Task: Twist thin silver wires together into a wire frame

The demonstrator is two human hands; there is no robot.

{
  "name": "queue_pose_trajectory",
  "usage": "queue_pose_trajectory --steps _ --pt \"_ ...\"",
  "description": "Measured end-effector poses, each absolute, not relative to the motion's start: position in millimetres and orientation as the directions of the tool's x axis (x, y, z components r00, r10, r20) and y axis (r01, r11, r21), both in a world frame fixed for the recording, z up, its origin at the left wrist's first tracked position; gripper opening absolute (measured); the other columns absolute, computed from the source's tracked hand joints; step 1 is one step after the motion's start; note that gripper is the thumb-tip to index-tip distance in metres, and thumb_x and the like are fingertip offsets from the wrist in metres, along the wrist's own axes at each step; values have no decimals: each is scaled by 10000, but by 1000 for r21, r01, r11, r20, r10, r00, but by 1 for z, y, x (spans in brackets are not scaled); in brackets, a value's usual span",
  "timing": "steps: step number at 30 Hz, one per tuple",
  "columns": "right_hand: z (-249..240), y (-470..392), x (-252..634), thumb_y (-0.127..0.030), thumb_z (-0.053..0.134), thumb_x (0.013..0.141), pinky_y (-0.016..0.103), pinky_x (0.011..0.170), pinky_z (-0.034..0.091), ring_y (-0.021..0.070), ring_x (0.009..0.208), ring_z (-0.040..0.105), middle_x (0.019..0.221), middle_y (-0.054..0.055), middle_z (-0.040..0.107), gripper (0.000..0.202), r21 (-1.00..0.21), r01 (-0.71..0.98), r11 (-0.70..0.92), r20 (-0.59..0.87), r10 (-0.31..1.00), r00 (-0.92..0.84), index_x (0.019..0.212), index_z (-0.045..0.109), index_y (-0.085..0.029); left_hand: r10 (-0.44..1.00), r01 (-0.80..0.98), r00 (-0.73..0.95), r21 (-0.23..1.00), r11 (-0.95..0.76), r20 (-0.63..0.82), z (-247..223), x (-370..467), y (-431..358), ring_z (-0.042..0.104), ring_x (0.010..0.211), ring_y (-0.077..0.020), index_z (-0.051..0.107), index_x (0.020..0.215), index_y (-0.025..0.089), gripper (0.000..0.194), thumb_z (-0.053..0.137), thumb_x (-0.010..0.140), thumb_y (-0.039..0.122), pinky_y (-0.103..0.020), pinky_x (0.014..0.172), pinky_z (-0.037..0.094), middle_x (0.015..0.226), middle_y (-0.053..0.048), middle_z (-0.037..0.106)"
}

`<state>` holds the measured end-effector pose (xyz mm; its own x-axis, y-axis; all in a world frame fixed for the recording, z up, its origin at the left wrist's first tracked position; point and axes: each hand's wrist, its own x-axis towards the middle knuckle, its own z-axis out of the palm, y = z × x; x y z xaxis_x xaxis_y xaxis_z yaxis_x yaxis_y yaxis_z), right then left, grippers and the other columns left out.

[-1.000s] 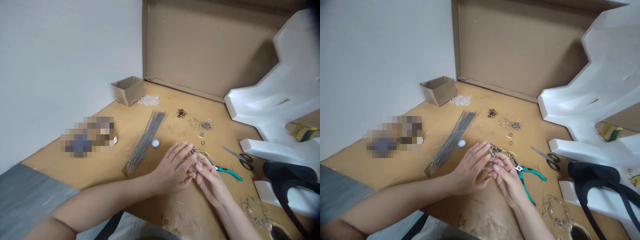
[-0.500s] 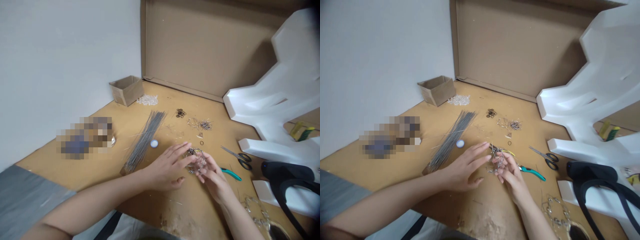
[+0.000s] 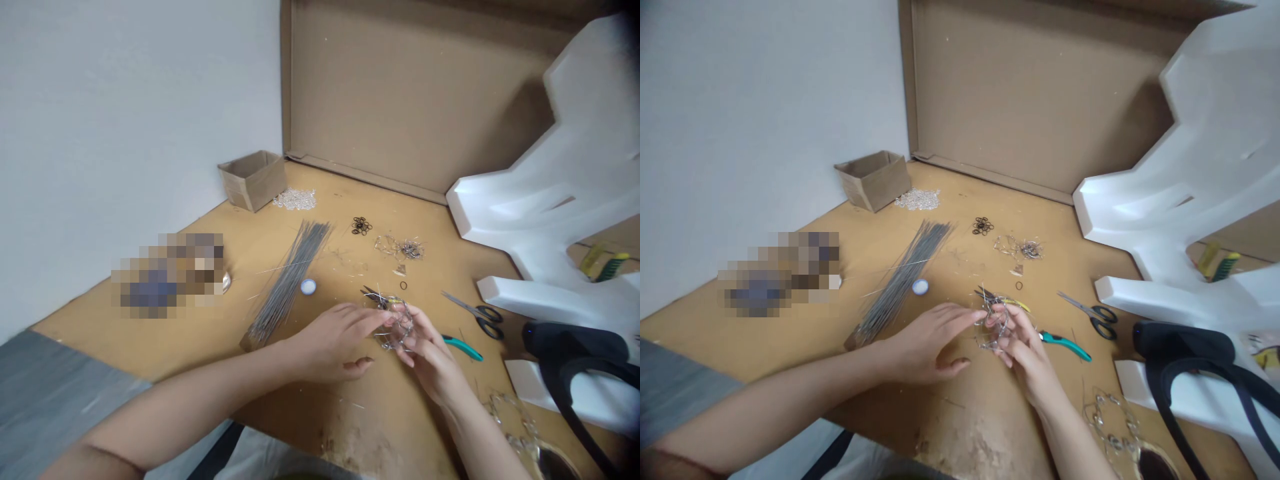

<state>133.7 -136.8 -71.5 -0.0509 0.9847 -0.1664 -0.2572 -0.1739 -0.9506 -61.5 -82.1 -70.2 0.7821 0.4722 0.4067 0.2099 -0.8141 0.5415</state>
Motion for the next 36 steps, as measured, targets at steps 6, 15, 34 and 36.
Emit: queue_pose_trajectory --steps 6,15,34,36 --pt "-71 -136 133 -275 611 699 223 441 254 130 592 435 949 47 593 363 -952 -255 -168 -166 986 -30 1058 558 -280 355 138 815 442 -887 458 -74 -62 -79 531 1075 -201 524 1070 196 247 447 835 201 -361 939 409 1172 -82 583" --pt "-68 -136 135 -262 658 711 221 494 354 115 629 526 981 28 597 334 -899 -391 -199 -214 977 -3 1031 565 -286 397 144 768 469 -871 502 -77 -63 -75 537 1020 -183 576 962 166 200 395 876 177 -333 890 433 1055 -87 626" --pt "-69 -137 138 -258 627 723 202 442 234 92 559 401 854 13 529 310 -963 -226 -149 -143 989 -44 1023 547 -262 418 -35 739 650 -759 528 -70 -59 -84 524 776 -141 477 736 169 73 501 704 109 -254 724 439 817 -62 561" --pt "-74 -138 138 -247 602 739 201 453 252 96 578 406 880 15 536 321 -969 -191 -156 -146 987 -67 1052 534 -271 467 24 708 644 -765 529 -74 -57 -87 522 776 -139 476 734 166 77 505 698 104 -246 709 440 827 -63 553"
